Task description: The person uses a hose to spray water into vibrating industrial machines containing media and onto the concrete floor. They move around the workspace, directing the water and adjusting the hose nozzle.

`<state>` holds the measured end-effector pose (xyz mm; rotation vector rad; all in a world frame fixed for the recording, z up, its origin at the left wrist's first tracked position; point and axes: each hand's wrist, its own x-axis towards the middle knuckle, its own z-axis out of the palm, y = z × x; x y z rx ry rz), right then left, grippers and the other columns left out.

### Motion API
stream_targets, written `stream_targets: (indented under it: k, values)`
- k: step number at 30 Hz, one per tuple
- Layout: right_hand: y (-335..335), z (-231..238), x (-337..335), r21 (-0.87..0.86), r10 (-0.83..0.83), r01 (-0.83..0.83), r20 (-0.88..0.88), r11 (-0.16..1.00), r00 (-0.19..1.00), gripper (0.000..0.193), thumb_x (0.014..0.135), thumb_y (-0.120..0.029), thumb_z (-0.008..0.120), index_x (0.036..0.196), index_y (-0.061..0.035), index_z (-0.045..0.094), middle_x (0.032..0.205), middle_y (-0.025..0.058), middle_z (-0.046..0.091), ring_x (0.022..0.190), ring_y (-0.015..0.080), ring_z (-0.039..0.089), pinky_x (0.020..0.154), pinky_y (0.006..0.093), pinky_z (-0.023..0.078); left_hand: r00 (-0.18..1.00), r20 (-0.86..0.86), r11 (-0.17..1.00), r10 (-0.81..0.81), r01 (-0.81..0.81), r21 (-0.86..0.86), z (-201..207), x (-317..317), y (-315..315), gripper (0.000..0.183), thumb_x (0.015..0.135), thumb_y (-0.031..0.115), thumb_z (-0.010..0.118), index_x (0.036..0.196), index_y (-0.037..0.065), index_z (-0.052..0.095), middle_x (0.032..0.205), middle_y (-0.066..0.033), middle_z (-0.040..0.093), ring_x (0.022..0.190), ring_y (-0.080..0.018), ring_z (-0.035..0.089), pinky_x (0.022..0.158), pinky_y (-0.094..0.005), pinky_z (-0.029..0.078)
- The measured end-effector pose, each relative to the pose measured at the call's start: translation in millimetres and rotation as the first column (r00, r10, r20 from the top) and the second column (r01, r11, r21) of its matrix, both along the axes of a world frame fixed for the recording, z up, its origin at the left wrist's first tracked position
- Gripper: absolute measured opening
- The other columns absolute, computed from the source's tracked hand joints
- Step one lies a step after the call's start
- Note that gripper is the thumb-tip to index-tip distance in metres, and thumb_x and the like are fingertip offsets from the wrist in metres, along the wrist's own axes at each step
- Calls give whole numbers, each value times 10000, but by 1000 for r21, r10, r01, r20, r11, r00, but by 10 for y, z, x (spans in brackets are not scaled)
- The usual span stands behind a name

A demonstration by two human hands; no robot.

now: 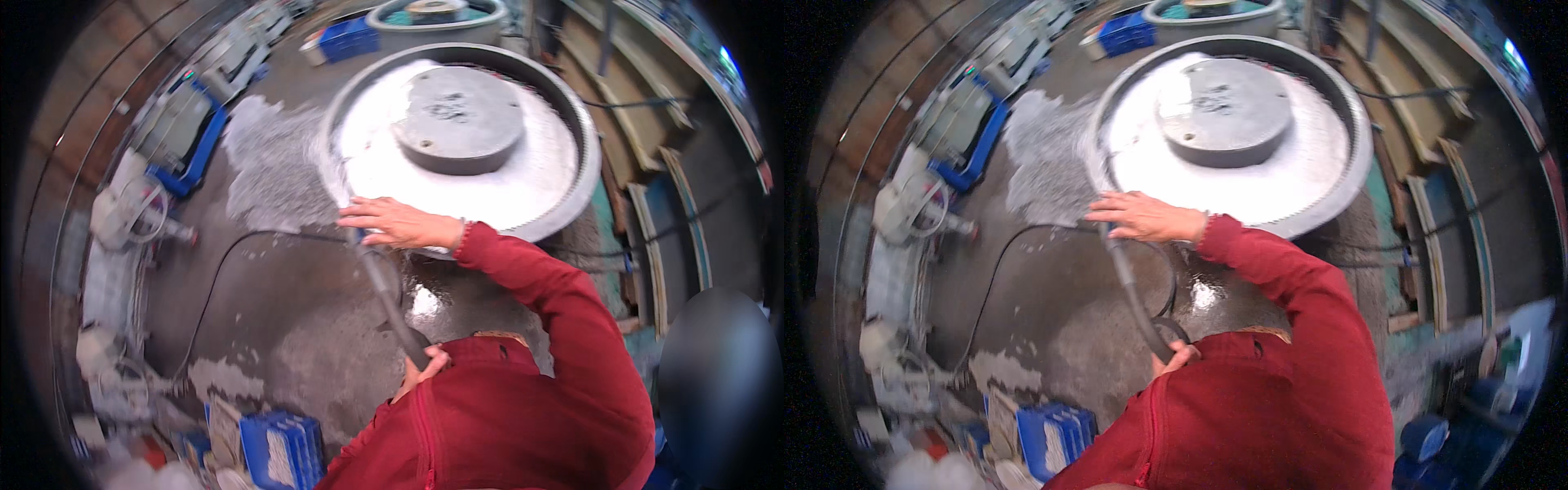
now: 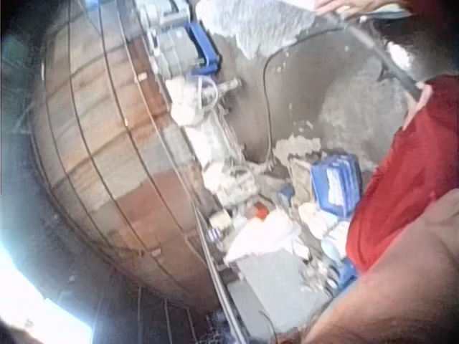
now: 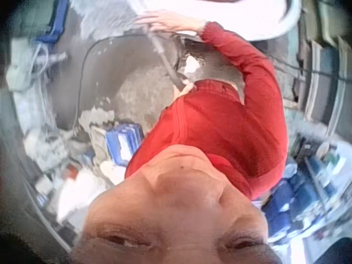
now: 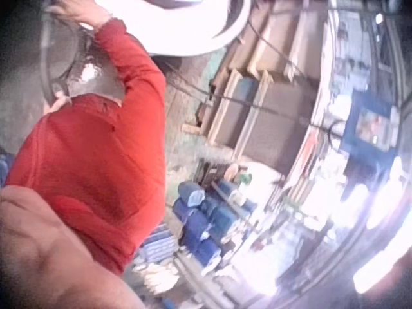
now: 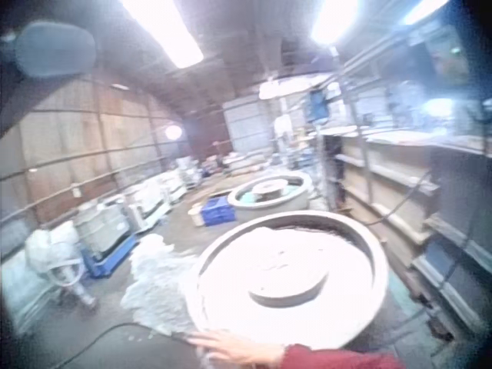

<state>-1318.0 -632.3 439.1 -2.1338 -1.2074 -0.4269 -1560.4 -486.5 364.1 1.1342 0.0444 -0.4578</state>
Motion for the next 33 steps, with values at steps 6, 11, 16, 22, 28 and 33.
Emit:
stream_targets:
  k: [6, 11, 16, 22, 28, 33]
  values:
    - [-385, -47, 54, -141, 180, -202, -153, 969, 972, 399, 840, -353, 491, 1108, -59, 516, 1067, 110, 513, 1033, 297, 478, 873, 372, 380, 974, -59, 974, -219, 221, 40, 5, -11, -32, 230, 809, 161, 583, 628, 54, 491, 628, 27, 454, 604, -80, 425, 562, -245, 325]
    - [-799, 20, -49, -176, 198, -224, -154, 958, 968, 408, 817, -366, 511, 1090, -63, 538, 965, 122, 530, 937, 290, 506, 827, 367, 402, 994, 61, 993, -94, 98, -66, 105, -154, -238, 260, 828, 201, 557, 648, 26, 490, 587, -36, 472, 583, -140, 476, 543, -281, 381]
    - [-984, -99, -201, -171, 96, -123, -157, 978, 983, 365, 764, -364, 559, 974, -66, 577, 893, 99, 517, 851, 259, 529, 709, 341, 448, 998, 54, 1000, -19, 20, -17, 175, -343, -468, 292, 819, 253, 520, 668, 5, 494, 596, -53, 472, 579, -153, 462, 544, -295, 376]
    - [-894, -453, -529, -189, -182, 178, -4, 966, 983, 328, 777, -370, 551, 889, -63, 588, 761, 86, 509, 696, 247, 552, 558, 329, 456, 973, -48, 931, -224, 229, 286, 248, -681, -672, 302, 822, 325, 517, 697, 51, 497, 631, -11, 464, 608, -101, 433, 565, -260, 351]
    - [-816, -556, -873, -174, -401, 379, -115, 909, 909, 359, 805, -394, 524, 859, -48, 602, 742, 92, 535, 697, 255, 564, 559, 353, 457, 982, 5, 920, -191, 178, 348, 195, -899, -983, 348, 827, 357, 529, 686, 39, 518, 609, 2, 468, 580, -83, 421, 524, -256, 330]
    - [-863, -589, -1520, -90, -476, 467, -181, 880, 861, 363, 811, -388, 527, 880, -42, 609, 775, 103, 544, 773, 265, 555, 646, 357, 452, 947, 14, 861, -321, 286, 421, 147, -1355, -1039, 274, 820, 296, 564, 748, 32, 547, 619, -22, 493, 603, -123, 463, 562, -282, 375]
